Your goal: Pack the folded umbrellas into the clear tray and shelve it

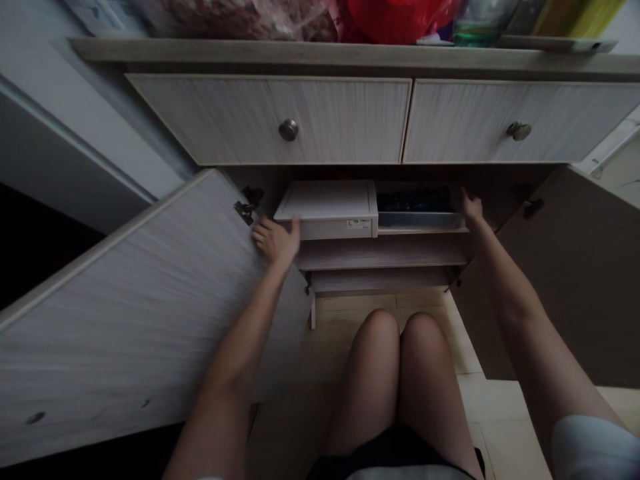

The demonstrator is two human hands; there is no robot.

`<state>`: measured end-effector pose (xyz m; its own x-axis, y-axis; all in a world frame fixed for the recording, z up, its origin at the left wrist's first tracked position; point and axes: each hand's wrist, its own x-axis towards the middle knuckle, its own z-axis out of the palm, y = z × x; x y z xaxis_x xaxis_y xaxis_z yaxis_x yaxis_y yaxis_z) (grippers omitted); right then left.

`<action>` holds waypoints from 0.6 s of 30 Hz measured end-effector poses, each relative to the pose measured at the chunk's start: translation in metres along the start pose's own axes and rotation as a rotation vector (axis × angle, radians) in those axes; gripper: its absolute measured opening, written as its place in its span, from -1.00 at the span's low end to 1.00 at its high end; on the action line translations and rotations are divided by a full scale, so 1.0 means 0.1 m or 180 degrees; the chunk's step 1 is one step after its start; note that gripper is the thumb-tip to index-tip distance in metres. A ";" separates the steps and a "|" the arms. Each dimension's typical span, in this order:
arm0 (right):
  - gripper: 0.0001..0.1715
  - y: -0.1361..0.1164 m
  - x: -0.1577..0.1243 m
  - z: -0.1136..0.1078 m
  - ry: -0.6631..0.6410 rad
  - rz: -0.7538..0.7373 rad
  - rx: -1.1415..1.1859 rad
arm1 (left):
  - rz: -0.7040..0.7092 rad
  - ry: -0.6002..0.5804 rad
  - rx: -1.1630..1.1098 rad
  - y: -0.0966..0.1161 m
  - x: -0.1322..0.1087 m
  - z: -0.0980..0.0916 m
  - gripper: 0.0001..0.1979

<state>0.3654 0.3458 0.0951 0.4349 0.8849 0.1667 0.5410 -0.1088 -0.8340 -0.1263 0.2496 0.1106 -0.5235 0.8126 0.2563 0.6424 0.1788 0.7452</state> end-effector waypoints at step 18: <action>-0.46 -0.08 -0.32 0.18 -0.0525 -0.1941 -0.1763 | 0.2000 -0.0337 0.1198 0.35 -0.05 0.40 -0.40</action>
<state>0.3342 0.3271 0.0867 -0.1359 0.9109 0.3895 0.9411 0.2416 -0.2367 -0.0790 0.2742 0.1108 0.0509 0.8701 0.4902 0.9616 -0.1752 0.2111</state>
